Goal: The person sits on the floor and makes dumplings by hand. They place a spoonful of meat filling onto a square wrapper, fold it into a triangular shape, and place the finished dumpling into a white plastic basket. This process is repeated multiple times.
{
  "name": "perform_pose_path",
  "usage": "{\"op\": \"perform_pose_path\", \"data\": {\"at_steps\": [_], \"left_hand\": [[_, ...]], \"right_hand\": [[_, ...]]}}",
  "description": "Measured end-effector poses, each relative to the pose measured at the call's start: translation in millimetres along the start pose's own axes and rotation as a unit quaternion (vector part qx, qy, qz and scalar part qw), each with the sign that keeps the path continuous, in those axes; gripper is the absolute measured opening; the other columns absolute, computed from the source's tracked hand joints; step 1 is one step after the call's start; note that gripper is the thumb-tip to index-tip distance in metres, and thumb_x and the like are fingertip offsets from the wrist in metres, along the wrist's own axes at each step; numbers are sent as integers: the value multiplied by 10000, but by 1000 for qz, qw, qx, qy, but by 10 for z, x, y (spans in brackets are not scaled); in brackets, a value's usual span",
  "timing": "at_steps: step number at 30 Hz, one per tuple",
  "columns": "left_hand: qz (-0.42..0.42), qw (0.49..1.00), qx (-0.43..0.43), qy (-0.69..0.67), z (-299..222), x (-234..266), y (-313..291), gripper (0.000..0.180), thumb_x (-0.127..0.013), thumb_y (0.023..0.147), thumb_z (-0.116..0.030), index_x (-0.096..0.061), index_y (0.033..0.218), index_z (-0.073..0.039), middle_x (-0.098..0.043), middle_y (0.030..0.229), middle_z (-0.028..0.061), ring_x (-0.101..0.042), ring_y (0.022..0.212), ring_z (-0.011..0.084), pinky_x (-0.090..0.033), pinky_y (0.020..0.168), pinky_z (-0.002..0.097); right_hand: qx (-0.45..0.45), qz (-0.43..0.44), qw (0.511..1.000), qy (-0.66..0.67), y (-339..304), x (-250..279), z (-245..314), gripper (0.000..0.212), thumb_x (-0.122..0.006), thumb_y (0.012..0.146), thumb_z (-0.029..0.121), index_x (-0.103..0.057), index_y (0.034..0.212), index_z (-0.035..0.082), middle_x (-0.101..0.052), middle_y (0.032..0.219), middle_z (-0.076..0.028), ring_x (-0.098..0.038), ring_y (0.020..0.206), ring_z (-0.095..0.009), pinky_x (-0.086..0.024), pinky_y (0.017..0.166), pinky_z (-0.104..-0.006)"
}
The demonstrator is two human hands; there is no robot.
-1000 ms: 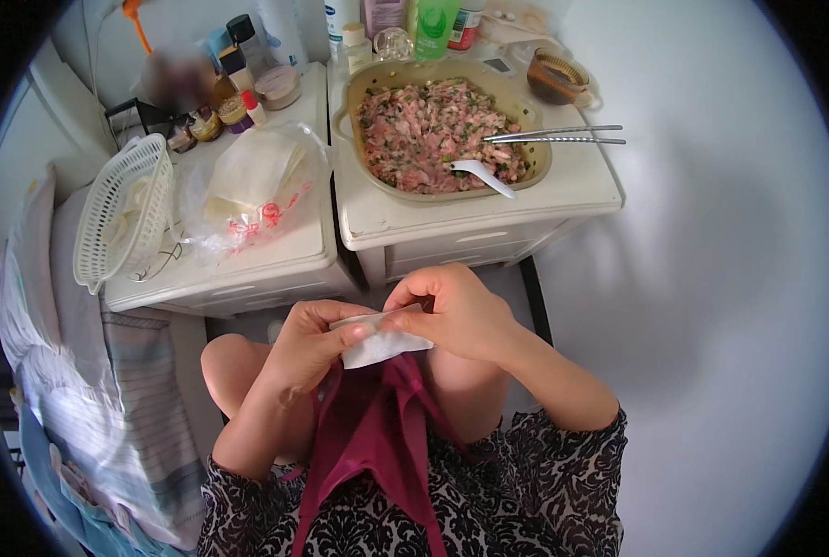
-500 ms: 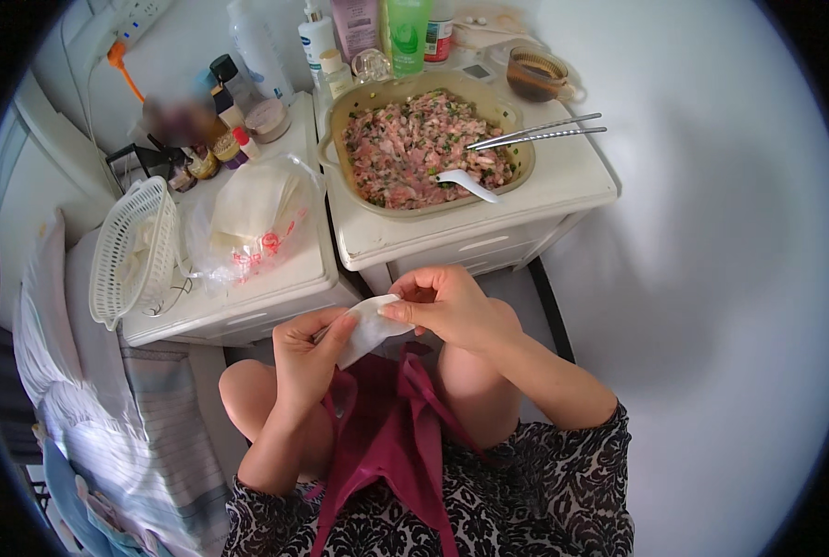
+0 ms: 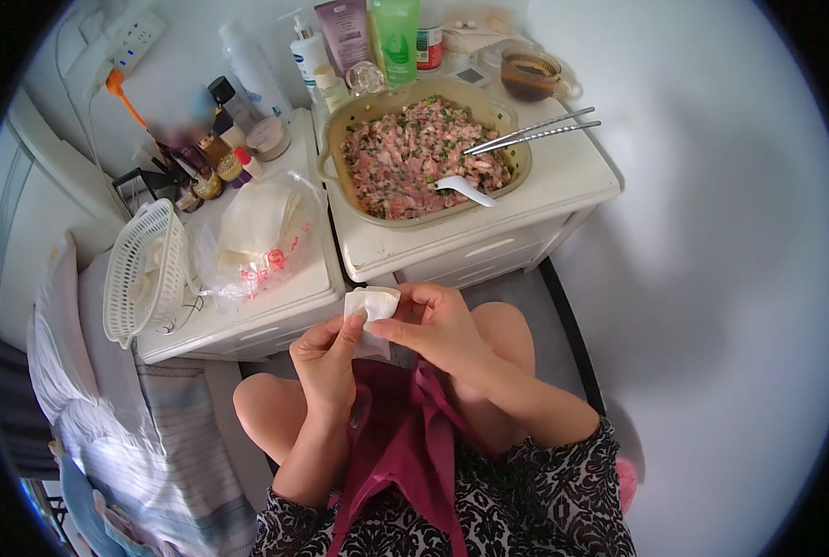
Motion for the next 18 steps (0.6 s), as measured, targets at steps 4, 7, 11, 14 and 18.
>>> {"op": "perform_pose_path", "data": {"at_steps": [4,7,11,14,18], "left_hand": [[-34,999,-17,6,18,-20,-59,115,-658,817,-73,-682,869,26,-648,754,25,-546,690,59,-447,648,199],[-37,999,-20,-12,56,-12,-82,129,-648,826,-79,-676,885,32,-650,762,30,-563,709,67,-458,661,203],[11,998,-1,-59,6,-71,-36,150,-644,832,-72,-666,928,41,-645,794,24,-542,685,46,-455,628,181],[42,999,-3,-35,30,-62,0,146,-633,844,-90,-669,912,33,-642,780,16,-542,688,46,-452,627,184],[35,999,0,-14,2,-71,0,137,-618,856,-103,-678,871,19,-639,746,2,-533,676,41,-439,614,185]], "right_hand": [[52,-43,997,-26,-7,20,-111,175,-684,785,67,-615,910,-36,-608,859,-36,-566,740,-56,-463,610,-195],[90,-69,991,-77,-36,13,-77,155,-669,802,81,-620,880,-43,-587,823,-28,-552,698,-55,-455,587,-192],[67,-68,995,-26,-47,21,-85,162,-648,823,96,-621,890,-48,-574,805,-24,-540,667,-54,-443,573,-187],[52,-63,997,-14,-66,28,-76,164,-645,826,99,-625,910,-41,-585,787,-19,-538,663,-53,-437,571,-185],[41,-70,996,-28,-79,8,-35,170,-657,818,107,-635,912,-32,-597,752,-9,-532,654,-47,-425,565,-182]]}}
Point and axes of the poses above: each hand's wrist, its own y-axis towards the middle knuckle, its own x-axis out of the back of the hand, z = x × y, the point moved 4 cm from there along y, towards the middle knuckle
